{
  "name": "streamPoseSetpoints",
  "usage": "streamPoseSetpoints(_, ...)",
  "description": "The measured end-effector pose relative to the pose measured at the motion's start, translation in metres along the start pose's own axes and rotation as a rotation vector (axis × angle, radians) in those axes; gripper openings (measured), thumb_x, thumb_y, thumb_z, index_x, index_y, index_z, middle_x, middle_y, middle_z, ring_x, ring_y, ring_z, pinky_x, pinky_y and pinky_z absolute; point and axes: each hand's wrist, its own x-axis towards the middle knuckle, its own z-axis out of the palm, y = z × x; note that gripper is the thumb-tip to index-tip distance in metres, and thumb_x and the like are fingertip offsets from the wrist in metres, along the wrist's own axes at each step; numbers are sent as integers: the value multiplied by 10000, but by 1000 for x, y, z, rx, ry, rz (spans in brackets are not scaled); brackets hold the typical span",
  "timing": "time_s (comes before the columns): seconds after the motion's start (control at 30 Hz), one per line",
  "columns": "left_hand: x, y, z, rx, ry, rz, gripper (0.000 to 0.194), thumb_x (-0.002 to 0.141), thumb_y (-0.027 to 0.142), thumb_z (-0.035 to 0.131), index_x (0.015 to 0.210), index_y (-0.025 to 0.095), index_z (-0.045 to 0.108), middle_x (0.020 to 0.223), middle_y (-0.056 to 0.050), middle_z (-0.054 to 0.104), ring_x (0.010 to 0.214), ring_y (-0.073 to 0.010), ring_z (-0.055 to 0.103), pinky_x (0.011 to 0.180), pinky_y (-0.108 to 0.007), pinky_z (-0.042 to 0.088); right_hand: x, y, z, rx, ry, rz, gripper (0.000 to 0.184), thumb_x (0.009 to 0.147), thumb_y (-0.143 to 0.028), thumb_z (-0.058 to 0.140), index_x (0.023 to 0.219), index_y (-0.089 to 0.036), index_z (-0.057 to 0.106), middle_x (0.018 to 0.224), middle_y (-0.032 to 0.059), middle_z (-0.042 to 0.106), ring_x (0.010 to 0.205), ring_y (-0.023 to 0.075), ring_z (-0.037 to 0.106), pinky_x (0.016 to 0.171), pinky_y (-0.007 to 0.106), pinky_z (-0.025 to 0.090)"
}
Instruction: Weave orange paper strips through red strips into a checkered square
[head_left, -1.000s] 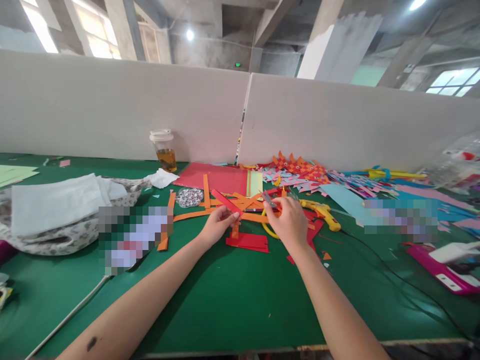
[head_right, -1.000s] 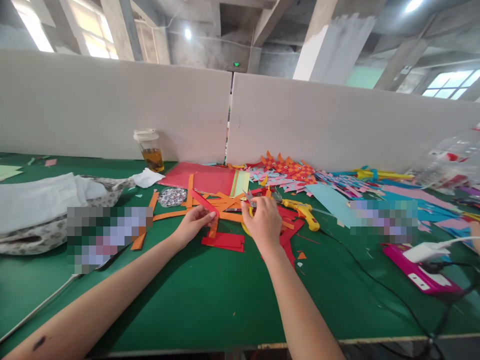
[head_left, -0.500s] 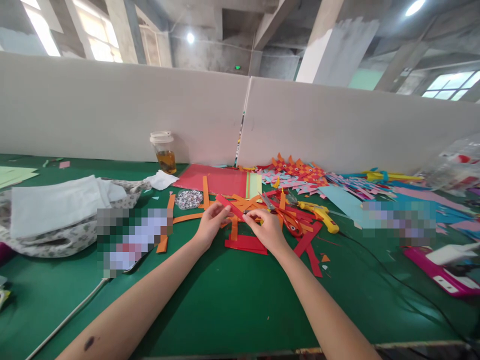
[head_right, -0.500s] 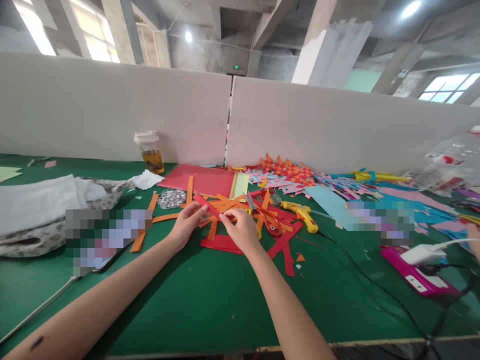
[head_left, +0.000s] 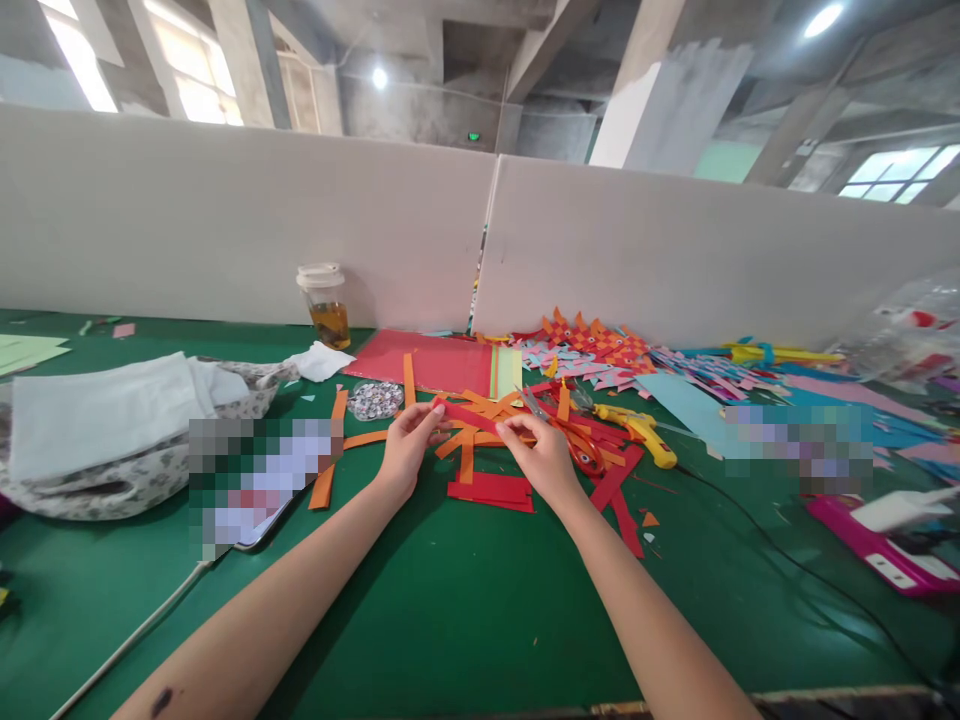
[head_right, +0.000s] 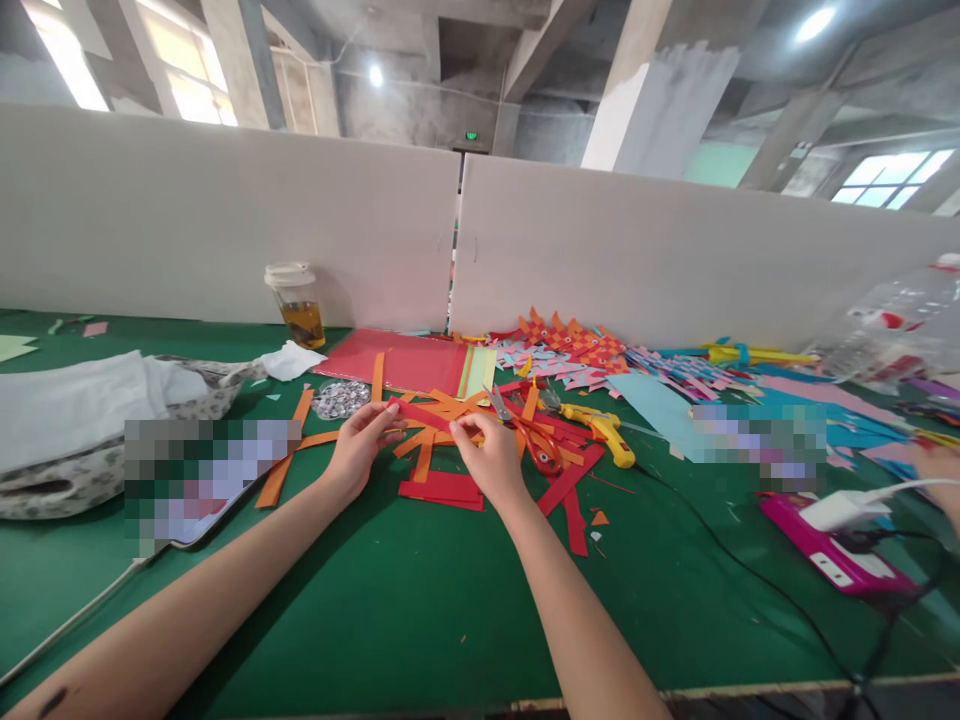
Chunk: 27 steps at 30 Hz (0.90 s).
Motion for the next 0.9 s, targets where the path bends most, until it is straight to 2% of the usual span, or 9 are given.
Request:
streamPoseSetpoints(0.17, -4, -1, 2, 138, -105, -25, 259, 626, 386, 687, 699, 156, 592, 663, -7, 628, 679, -136, 617, 644, -237, 472, 4, 7, -3, 200, 180, 65, 303, 772, -484, 512, 798, -185, 554, 770, 60, 645, 746, 197, 634, 698, 317, 499)
streamPoseSetpoints(0.3, -10, 1, 4, 259, -189, -21, 253, 665, 405, 650, 699, 154, 641, 717, -48, 670, 740, -165, 625, 653, -239, 460, 6, 10, -5, 285, 243, 116, 344, 734, -513, 553, 799, -176, 557, 713, 60, 636, 708, 207, 642, 690, 351, 519)
streamPoseSetpoints(0.4, -13, 3, 5, 264, -203, -24, 259, 655, 406, 656, 676, 148, 637, 705, -58, 671, 722, -176, 626, 632, -248, 464, 7, 11, -7, 304, 235, 127, 351, 713, -522, 573, 775, -177, 560, 684, 52, 629, 678, 209, 642, 675, 354, 524)
streamPoseSetpoints(0.53, -12, 3, 3, 220, -195, -51, 269, 632, 393, 681, 708, 144, 614, 664, -45, 654, 681, -170, 629, 588, -237, 471, 8, 12, -10, 284, 157, 95, 338, 710, -521, 572, 753, -185, 566, 651, 40, 619, 636, 195, 627, 637, 334, 518)
streamPoseSetpoints(0.73, -7, -4, -1, 336, -215, -50, 295, 647, 420, 666, 743, 144, 626, 672, -55, 650, 625, -161, 630, 523, -219, 469, 8, 10, -16, 217, 129, 73, 313, 720, -507, 559, 731, -194, 564, 646, 28, 615, 631, 190, 617, 622, 324, 511)
streamPoseSetpoints(0.83, -7, -4, -3, 454, -248, 16, 282, 680, 432, 628, 751, 161, 602, 668, -37, 643, 533, -137, 600, 475, -217, 436, 6, 10, -16, 177, 135, 78, 309, 730, -504, 549, 731, -195, 562, 647, 31, 617, 632, 192, 620, 618, 319, 508)
streamPoseSetpoints(0.9, -8, -2, -3, 576, -276, 128, 238, 729, 420, 576, 748, 183, 578, 653, -9, 631, 465, -105, 543, 455, -208, 394, 5, 11, -16, 162, 129, 78, 312, 738, -507, 540, 734, -195, 559, 659, 38, 622, 635, 196, 623, 618, 323, 509)
